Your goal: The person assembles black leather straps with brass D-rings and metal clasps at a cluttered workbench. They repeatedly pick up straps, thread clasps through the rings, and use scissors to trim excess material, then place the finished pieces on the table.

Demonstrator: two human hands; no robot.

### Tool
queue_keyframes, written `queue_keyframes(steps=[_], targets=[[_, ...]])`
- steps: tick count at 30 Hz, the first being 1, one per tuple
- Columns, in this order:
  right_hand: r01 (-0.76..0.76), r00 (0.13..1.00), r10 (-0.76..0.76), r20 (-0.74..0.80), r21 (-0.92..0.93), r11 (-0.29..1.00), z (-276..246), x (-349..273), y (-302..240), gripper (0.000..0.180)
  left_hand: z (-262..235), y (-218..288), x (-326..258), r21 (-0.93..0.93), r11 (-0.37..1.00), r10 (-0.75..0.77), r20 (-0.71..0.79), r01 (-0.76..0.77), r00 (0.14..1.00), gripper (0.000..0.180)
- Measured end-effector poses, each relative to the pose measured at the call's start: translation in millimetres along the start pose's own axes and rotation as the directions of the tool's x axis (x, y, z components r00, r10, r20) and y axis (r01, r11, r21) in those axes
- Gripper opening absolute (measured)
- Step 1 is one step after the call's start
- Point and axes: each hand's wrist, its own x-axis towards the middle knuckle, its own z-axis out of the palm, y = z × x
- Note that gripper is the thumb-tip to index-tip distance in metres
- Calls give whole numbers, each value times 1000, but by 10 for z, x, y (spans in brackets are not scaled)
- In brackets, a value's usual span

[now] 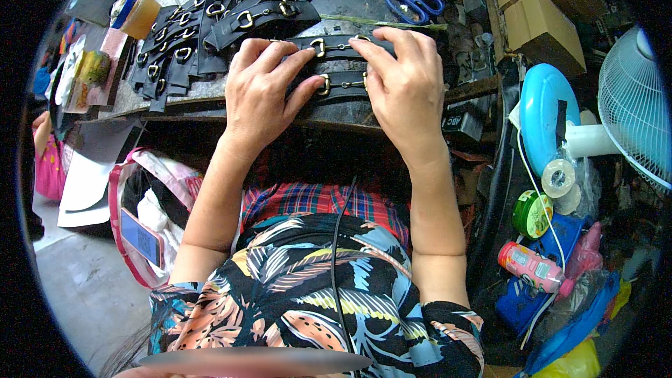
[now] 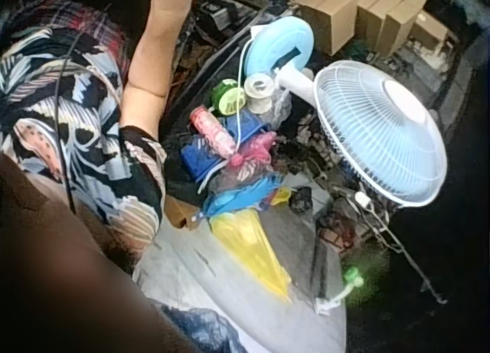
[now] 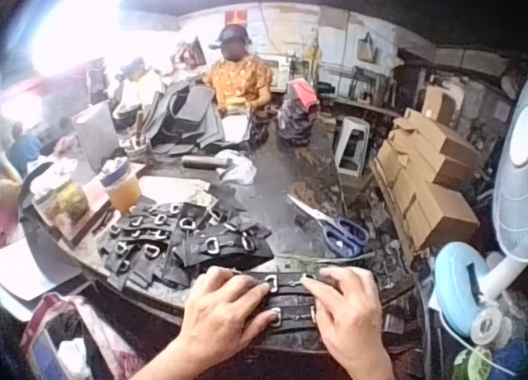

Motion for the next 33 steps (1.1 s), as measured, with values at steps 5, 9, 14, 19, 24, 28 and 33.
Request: queue_keyframes(steps=[5, 9, 14, 19, 24, 28, 33], targets=[[-9, 998, 10, 55, -20, 1000, 52, -29, 20, 34, 18, 17, -19, 31, 999, -25, -6, 26, 1000, 37], [2, 999, 2, 50, -74, 997, 53, -42, 8, 33, 20, 20, -19, 29, 999, -29, -14, 29, 999, 37], [-1, 999, 3, 38, -69, 998, 70, -38, 5, 35, 11, 9, -13, 17, 999, -34, -13, 34, 999, 37], [16, 998, -11, 66, -82, 996, 55, -51, 10, 39, -1, 12, -9, 40, 999, -19, 17, 19, 1000, 36], [27, 997, -18, 74, -123, 992, 66, -48, 14, 39, 3, 12, 0, 53, 998, -23, 36, 21, 999, 37], [28, 997, -20, 76, -118, 993, 67, -52, 20, 39, 5, 17, -3, 60, 998, -26, 42, 24, 999, 37], [40, 997, -31, 72, -129, 991, 65, -57, 21, 39, 6, 14, -3, 57, 998, -30, 43, 27, 999, 37]])
